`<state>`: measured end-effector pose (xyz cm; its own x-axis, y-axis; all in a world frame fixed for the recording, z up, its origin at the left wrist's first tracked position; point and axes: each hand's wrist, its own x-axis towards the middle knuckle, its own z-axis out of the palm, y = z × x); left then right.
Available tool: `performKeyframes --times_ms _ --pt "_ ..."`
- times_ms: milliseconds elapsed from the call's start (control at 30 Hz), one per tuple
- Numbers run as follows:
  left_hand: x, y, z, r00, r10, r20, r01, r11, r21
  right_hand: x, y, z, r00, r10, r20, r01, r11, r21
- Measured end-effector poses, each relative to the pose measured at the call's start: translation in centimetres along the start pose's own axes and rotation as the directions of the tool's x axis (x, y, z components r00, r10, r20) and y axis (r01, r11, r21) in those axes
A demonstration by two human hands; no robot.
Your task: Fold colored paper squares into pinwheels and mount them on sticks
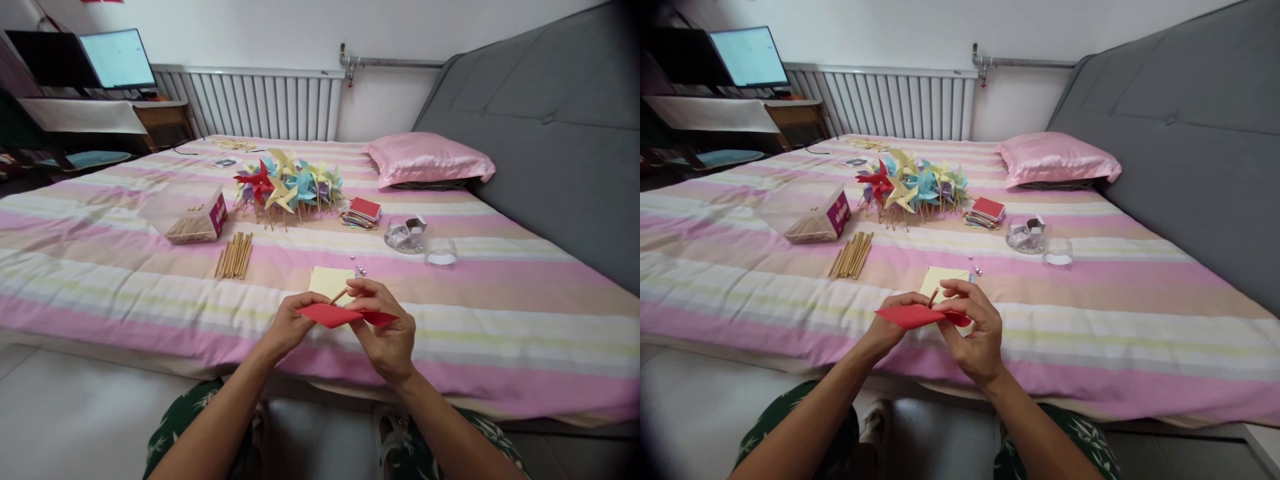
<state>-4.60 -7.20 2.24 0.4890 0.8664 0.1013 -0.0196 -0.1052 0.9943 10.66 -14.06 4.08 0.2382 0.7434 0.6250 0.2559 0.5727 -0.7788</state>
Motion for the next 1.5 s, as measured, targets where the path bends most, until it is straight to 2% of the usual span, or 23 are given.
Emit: performKeyframes --times_ms 100,200,300,500,800,1233,1500 --pt "0.0 -0.1 0.1 1.0 0.007 0.012 -0.007 0.999 -0.035 -0.1 0.0 0.0 1.0 -0.003 0.024 0.002 1.0 0.016" --pt "-0.1 -0.2 0.2 1.0 -0.007 0.006 0.007 0.999 -0.034 -0.2 0.3 0.1 0.998 -0.058 0.022 0.057 0.997 0.049" --pt "-0.1 0.0 0.3 1.0 -0.023 -0.002 0.023 1.0 -0.018 -0.3 0.6 0.1 0.994 -0.114 0.004 0.113 0.989 0.091" --pt "-0.2 0.9 0.7 0.999 -0.041 -0.008 0.04 0.998 -0.044 -0.4 0.9 0.2 0.989 -0.14 -0.05 0.144 0.985 0.092" --pt "-0.2 1.1 0.8 0.998 -0.07 0.006 0.07 0.996 -0.062 -0.7 1.2 0.2 0.991 -0.122 -0.049 0.127 0.987 0.096" --pt "-0.1 1.5 0.9 1.0 -0.001 -0.026 0.001 1.0 -0.013 -0.6 1.1 0.3 0.997 -0.042 -0.071 0.051 0.989 0.137" --pt "-0.1 1.5 0.9 1.0 0.017 -0.01 -0.017 1.0 -0.013 -0.6 0.9 0.4 0.996 0.025 -0.089 -0.009 0.983 0.181"
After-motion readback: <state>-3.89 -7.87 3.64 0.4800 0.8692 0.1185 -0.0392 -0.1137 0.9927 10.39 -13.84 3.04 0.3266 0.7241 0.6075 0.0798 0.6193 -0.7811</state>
